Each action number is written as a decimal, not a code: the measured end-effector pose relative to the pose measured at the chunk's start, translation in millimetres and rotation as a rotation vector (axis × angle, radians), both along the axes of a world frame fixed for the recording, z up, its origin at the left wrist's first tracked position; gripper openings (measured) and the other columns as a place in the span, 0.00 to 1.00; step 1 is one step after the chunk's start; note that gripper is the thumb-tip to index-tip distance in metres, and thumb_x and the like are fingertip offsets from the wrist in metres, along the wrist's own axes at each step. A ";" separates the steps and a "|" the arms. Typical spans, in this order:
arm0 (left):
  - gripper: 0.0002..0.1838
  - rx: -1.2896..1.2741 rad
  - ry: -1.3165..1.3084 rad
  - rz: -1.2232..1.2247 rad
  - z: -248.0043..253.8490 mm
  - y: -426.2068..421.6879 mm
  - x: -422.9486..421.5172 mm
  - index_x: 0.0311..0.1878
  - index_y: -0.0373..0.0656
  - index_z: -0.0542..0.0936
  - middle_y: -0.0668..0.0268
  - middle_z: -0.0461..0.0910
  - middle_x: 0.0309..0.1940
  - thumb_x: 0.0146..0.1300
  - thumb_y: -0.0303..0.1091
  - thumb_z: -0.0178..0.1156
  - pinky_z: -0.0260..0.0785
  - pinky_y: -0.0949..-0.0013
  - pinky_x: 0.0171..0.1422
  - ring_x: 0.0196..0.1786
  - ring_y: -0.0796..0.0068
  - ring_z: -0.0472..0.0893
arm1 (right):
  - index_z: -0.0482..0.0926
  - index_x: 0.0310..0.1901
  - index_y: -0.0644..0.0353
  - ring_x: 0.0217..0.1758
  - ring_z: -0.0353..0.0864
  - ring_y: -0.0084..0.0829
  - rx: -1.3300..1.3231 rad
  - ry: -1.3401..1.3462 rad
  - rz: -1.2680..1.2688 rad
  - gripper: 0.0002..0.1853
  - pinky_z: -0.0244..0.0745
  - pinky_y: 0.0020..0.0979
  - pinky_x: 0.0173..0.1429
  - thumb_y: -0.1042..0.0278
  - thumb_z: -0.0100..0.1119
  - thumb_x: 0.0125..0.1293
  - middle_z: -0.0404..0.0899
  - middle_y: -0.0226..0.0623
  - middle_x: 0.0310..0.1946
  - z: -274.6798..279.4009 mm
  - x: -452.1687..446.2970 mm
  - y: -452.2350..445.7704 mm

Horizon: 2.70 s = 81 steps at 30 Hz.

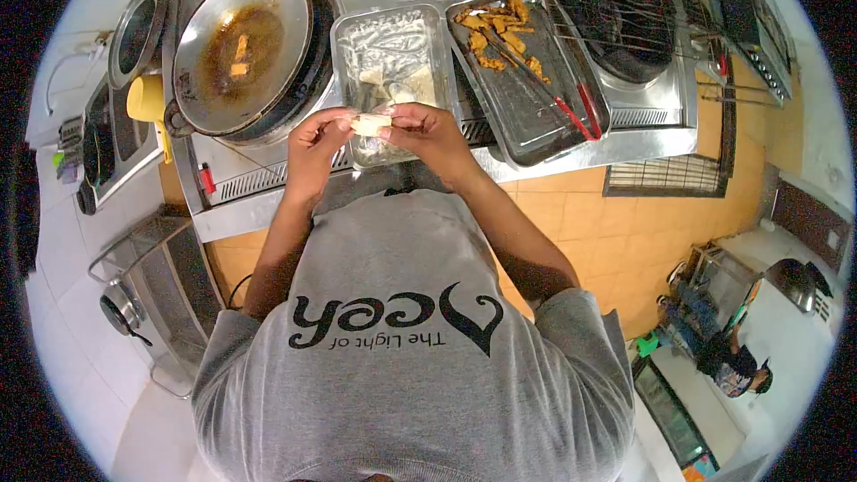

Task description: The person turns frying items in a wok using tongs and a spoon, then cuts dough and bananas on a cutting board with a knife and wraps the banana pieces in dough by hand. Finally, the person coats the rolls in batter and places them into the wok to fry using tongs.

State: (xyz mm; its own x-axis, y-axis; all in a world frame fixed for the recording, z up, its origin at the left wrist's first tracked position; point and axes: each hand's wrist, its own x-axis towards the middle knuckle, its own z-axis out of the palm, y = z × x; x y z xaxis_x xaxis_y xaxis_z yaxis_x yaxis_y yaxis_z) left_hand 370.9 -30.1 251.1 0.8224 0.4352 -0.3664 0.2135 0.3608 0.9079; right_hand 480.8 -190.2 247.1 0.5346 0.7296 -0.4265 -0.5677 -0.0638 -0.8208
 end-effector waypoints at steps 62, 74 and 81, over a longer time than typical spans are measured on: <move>0.17 0.957 -0.334 -0.215 17.5 -4.0 -12.0 0.42 0.39 0.82 0.61 0.81 0.43 0.45 0.22 0.68 0.73 0.71 0.49 0.45 0.67 0.81 | 0.77 0.46 0.57 0.44 0.76 0.18 -0.056 0.276 0.072 0.12 0.72 0.25 0.52 0.68 0.61 0.60 0.77 0.25 0.42 10.4 -9.2 -3.7; 0.10 0.059 -0.175 0.285 -11.1 -9.5 -26.7 0.41 0.33 0.79 0.61 0.80 0.38 0.63 0.31 0.58 0.74 0.70 0.48 0.40 0.70 0.81 | 0.76 0.46 0.59 0.42 0.76 0.18 0.159 -0.020 -0.162 0.13 0.70 0.22 0.48 0.72 0.62 0.60 0.80 0.29 0.37 -3.4 -19.5 10.3; 0.18 -0.655 -0.077 0.179 -3.7 -10.8 -18.2 0.54 0.34 0.69 0.60 0.74 0.48 0.67 0.37 0.54 0.68 0.67 0.60 0.53 0.67 0.76 | 0.78 0.47 0.63 0.43 0.76 0.18 0.070 -0.147 -0.250 0.15 0.71 0.23 0.48 0.73 0.64 0.58 0.81 0.33 0.39 -20.9 -26.8 15.1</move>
State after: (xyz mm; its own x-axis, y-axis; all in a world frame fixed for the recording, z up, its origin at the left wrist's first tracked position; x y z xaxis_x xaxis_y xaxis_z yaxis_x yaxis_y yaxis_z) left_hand 352.7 -40.9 247.4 0.7928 0.2756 -0.5436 0.0426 0.8647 0.5005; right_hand 454.0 -175.1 226.2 0.7540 0.5920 -0.2848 -0.4336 0.1228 -0.8927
